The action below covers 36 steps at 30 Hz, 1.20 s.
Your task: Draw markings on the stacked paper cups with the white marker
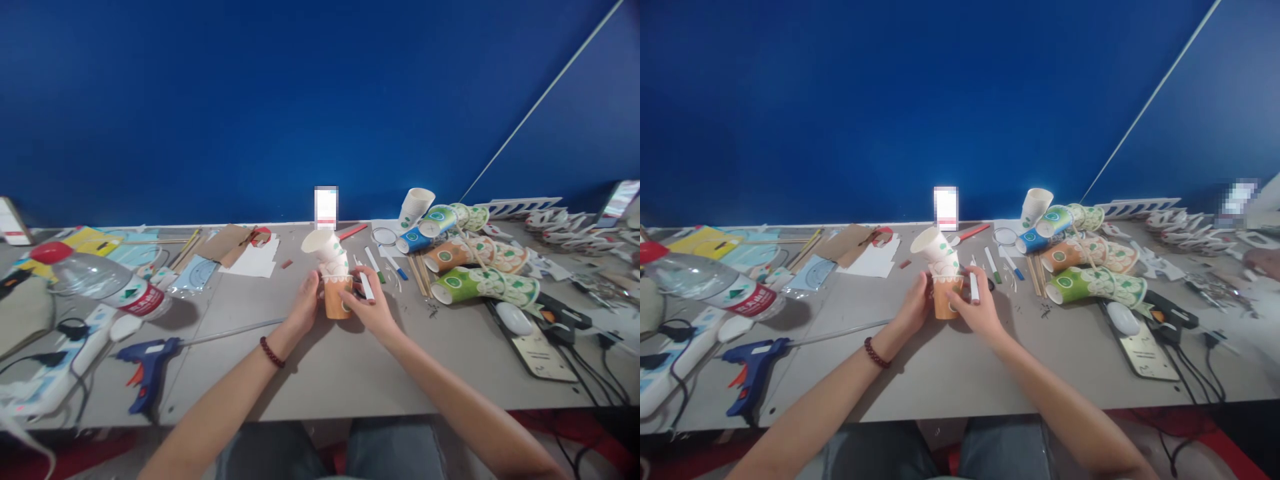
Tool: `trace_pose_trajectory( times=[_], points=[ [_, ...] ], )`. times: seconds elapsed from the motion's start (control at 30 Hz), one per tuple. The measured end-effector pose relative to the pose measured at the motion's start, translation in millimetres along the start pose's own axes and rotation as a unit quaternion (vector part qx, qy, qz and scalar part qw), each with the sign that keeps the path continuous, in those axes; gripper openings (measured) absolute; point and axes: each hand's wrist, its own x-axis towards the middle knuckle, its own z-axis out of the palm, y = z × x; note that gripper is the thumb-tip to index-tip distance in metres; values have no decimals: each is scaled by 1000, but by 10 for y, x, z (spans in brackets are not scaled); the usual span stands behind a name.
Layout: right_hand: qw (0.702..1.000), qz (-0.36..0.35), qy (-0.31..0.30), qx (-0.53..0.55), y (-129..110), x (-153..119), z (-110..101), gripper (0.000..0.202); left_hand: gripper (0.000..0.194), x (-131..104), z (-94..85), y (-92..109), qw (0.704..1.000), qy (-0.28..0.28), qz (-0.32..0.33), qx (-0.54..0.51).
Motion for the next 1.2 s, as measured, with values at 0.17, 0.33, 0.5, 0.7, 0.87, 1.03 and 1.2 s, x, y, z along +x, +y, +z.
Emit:
trace_pose_trajectory(
  times=[0.17, 0.33, 0.5, 0.7, 0.87, 1.03, 1.2],
  points=[
    [996, 62, -6, 66, -66, 36, -16, 60, 42, 2, 15, 108, 990, 71, 38, 119],
    [995, 74, -21, 65, -102, 34, -19, 60, 35, -13, 25, 142, 981, 98, 79, 150],
    [995, 70, -35, 66, -115, 25, -17, 55, 30, 6, 3, 144, 966, 119, 114, 199],
    [984, 75, -43, 153, -77, 54, -57, 53, 28, 78, -49, 151, 958, 138, 146, 207],
    [958, 93, -42, 267, -96, 93, -100, 45, 27, 206, -190, 222, 959, 183, 142, 160],
    [920, 133, -59, 363, -197, 116, -139, 41, 25, 322, -309, 297, 955, 261, 112, 86],
    [935, 127, -73, 322, -232, 137, -169, 46, 26, 372, -360, 316, 948, 296, 90, 67]
  ],
)
